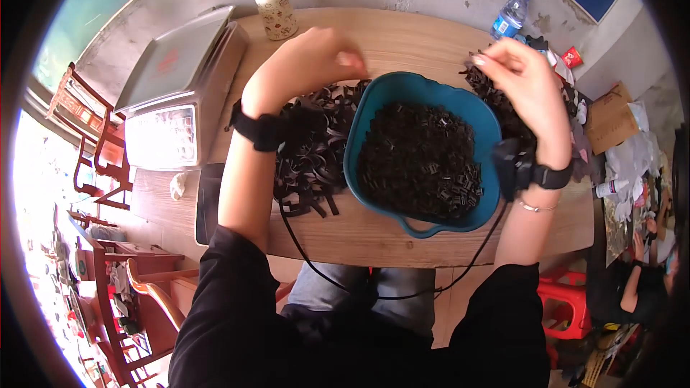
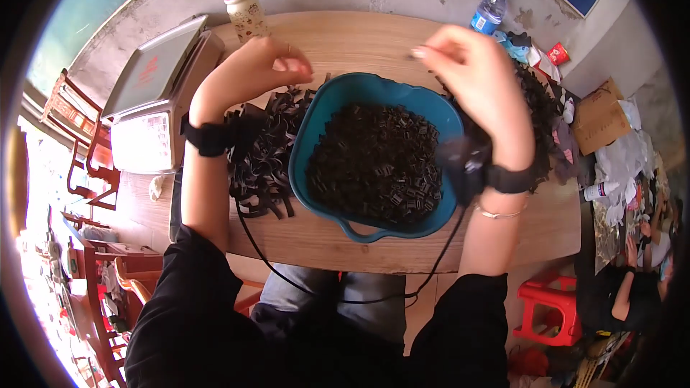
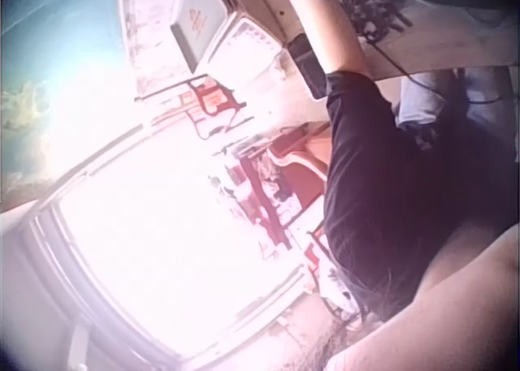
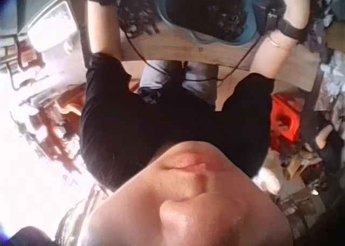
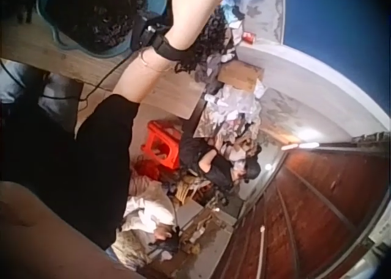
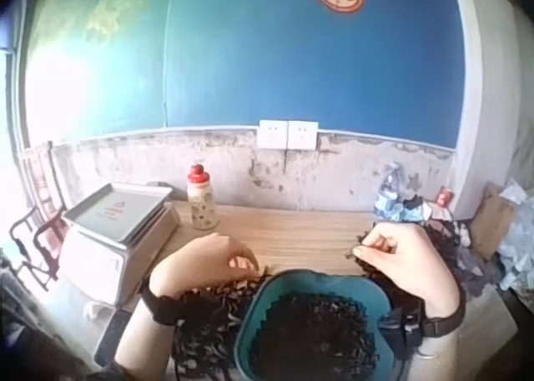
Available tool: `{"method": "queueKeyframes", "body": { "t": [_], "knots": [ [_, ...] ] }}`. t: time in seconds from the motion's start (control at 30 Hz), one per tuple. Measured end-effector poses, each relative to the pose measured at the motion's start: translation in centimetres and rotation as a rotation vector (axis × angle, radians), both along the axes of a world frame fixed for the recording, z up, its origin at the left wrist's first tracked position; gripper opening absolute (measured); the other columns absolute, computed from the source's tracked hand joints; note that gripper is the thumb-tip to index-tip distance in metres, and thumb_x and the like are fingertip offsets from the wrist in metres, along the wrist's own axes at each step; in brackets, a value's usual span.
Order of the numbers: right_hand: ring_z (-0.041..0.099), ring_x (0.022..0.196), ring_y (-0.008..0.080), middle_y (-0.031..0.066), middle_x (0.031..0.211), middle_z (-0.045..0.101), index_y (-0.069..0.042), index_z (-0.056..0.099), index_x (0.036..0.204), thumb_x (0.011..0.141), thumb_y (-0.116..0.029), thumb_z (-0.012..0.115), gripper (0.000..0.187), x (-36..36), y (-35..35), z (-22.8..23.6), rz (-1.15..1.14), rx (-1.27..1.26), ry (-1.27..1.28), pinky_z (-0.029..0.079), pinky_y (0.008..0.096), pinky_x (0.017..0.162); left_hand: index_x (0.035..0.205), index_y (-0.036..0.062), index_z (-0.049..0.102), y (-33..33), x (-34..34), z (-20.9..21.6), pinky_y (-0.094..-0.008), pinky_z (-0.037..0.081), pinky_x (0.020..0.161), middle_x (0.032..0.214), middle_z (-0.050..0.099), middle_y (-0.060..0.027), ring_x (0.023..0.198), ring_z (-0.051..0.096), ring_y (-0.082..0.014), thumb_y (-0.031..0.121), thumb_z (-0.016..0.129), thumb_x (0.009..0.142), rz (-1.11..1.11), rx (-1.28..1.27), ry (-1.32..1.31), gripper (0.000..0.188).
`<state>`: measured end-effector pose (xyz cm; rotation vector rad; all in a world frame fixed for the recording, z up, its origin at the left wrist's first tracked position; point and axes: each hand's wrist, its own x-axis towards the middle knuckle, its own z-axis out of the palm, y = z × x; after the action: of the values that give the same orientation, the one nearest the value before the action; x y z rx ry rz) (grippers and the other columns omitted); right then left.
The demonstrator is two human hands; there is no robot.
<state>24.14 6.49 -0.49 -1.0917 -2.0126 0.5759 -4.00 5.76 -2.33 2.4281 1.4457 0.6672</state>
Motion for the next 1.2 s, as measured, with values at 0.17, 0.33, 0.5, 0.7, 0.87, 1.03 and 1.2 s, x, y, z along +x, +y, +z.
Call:
{"method": "queueKeyframes", "body": {
  "t": [0.17,0.33,0.5,0.7,0.87,1.03,1.2],
  "knots": [
    [0.056,0.064,0.0120,0.0070,0.071,0.060,-0.001,0.060,0.091,0.070,-0.015,0.069,0.027,8.1,3.3,-2.0,-0.426,-0.092,-0.538,0.045,0.0252,0.060,0.074,0.0070,0.067,3.4,-1.6,-4.1,-0.0301,0.047,0.059,0.068,0.064,-0.0086,0.065,0.062,-0.0206,0.023,0.068,0.064,0.162,-0.123,0.255,0.019],
    [0.055,0.064,0.0125,0.0050,0.071,0.056,-0.003,0.059,0.098,0.067,-0.017,0.073,0.037,5.5,2.3,-1.5,-0.007,-0.370,-0.363,0.045,0.0257,0.059,0.074,0.0089,0.068,3.9,-0.4,-6.4,-0.0317,0.047,0.058,0.070,0.065,-0.0069,0.065,0.062,-0.0211,0.023,0.069,0.062,0.156,-0.286,0.381,0.019],
    [0.059,0.079,0.0212,0.0127,0.090,0.061,0.000,0.056,0.111,0.064,-0.022,0.072,0.054,1.8,0.8,-3.6,0.451,-0.355,-0.699,0.048,0.0316,0.068,0.076,0.0096,0.068,5.1,-1.2,-7.3,-0.0326,0.047,0.061,0.073,0.065,-0.0056,0.069,0.062,-0.0226,0.022,0.068,0.064,0.088,-0.262,0.322,0.017],
    [0.059,0.082,0.0254,0.0178,0.095,0.060,-0.002,0.057,0.105,0.066,-0.020,0.069,0.044,0.6,-1.0,-4.0,0.591,-0.328,-0.886,0.047,0.0341,0.069,0.080,0.0099,0.068,5.0,-0.7,-6.4,-0.0329,0.048,0.067,0.076,0.065,-0.0074,0.075,0.062,-0.0244,0.021,0.060,0.071,0.143,-0.095,0.211,0.016],
    [0.059,0.063,0.0215,0.0121,0.068,0.061,0.001,0.061,0.084,0.070,-0.012,0.065,0.020,0.0,-1.5,-3.5,0.648,-0.413,-0.855,0.046,0.0308,0.058,0.081,0.0100,0.068,4.1,0.0,-5.0,-0.0336,0.048,0.066,0.076,0.065,-0.0078,0.073,0.062,-0.0246,0.022,0.058,0.073,0.192,-0.021,0.122,0.017],
    [0.058,0.053,0.0135,0.0095,0.061,0.061,0.002,0.063,0.082,0.075,-0.009,0.061,0.013,-0.6,-1.8,-1.6,0.514,-0.443,-0.696,0.044,0.0256,0.051,0.084,0.0098,0.068,3.7,0.3,-3.9,-0.0332,0.048,0.065,0.073,0.065,-0.0084,0.069,0.062,-0.0242,0.022,0.058,0.076,0.167,0.194,0.002,0.018],
    [0.051,0.053,0.0065,0.0049,0.071,0.062,0.001,0.063,0.091,0.081,-0.008,0.057,0.015,-1.0,-2.0,0.9,0.359,-0.402,-0.306,0.042,0.0205,0.050,0.088,0.0040,0.066,1.1,2.3,-0.5,-0.0255,0.049,0.057,0.069,0.063,-0.0072,0.063,0.063,-0.0145,0.011,0.061,0.078,-0.034,0.389,-0.205,0.013]
  ]
}}
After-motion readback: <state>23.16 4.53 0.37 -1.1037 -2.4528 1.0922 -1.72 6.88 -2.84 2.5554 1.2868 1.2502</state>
